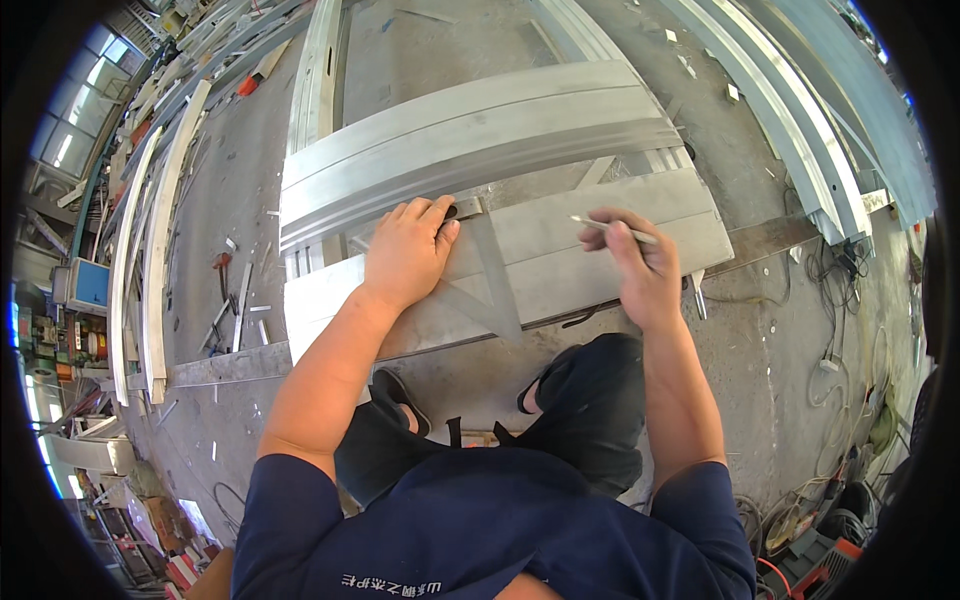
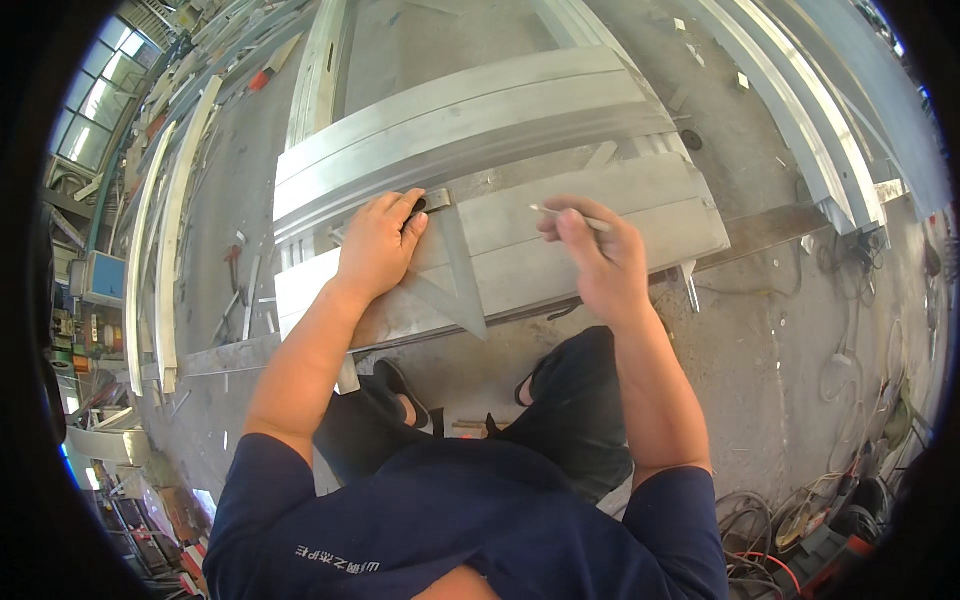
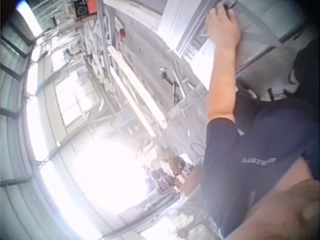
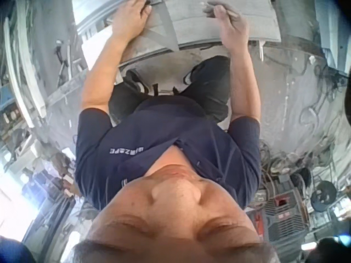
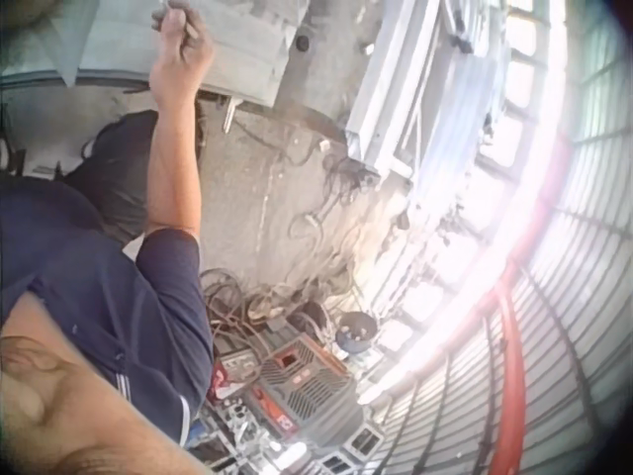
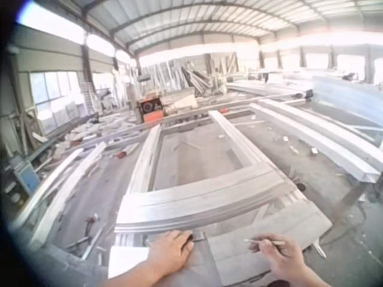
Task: The person positions a metal frame on a workbench, uses a square and a pen to mark lines on the frame, and measures sections with a tape measure. The person repeats marking and measuring actions on different parts of the frame.
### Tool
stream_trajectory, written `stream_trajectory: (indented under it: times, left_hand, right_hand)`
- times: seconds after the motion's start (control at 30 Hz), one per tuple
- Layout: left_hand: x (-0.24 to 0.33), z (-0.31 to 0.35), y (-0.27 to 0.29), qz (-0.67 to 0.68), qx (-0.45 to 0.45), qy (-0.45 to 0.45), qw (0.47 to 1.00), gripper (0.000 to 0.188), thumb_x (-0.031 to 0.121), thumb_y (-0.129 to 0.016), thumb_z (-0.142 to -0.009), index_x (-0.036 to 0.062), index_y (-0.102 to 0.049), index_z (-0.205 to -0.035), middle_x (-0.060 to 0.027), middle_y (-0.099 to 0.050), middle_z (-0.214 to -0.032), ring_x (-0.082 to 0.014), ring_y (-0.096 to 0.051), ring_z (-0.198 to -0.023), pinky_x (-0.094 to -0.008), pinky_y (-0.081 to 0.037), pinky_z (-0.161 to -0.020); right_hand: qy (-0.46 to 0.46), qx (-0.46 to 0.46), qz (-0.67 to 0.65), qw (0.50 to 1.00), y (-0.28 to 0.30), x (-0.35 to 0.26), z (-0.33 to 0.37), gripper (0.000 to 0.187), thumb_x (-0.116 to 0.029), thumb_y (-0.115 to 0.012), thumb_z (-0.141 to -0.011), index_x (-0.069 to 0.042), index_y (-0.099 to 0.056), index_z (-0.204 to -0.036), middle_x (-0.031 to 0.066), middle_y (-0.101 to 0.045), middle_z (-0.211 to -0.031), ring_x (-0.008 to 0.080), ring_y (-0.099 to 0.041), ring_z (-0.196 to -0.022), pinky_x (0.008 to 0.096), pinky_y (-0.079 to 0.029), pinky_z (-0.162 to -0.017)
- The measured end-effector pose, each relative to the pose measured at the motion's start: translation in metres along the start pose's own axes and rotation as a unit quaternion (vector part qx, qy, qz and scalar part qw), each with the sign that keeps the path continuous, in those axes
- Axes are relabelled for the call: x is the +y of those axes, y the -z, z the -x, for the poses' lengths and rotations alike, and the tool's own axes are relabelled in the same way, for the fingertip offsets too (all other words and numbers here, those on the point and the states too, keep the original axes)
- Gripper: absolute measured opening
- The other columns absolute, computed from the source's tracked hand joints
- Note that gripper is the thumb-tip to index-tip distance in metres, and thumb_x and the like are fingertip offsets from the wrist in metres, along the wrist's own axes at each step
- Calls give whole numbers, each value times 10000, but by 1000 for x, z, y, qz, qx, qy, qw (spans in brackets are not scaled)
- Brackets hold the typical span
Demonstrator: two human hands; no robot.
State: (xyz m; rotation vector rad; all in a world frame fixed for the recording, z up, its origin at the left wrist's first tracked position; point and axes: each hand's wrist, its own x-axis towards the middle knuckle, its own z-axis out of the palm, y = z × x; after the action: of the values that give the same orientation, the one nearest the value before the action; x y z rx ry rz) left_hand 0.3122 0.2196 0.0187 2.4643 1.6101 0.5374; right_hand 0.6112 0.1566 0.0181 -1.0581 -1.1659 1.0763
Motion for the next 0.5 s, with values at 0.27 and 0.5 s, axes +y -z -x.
stream_trajectory:
  times: [0.27,0.5]
  left_hand:
    - [-11,-2,1,63,-6,11,998,341,279,-616,-1066,53,-701,-1308,-109,-715,-1094,-353,-662,-1068,-461,-515,-956]
    - [-13,-3,10,69,-29,25,997,346,272,-637,-1054,44,-711,-1303,-116,-726,-1098,-359,-667,-1053,-448,-529,-924]
  right_hand:
    - [-42,4,6,999,-6,15,-9,265,-167,-664,-1081,62,-708,-1209,110,-766,-989,167,-697,-930,315,-556,-892]
    - [-63,5,42,997,-9,7,-10,242,-132,-658,-1074,64,-705,-1208,112,-766,-990,171,-700,-935,318,-557,-890]
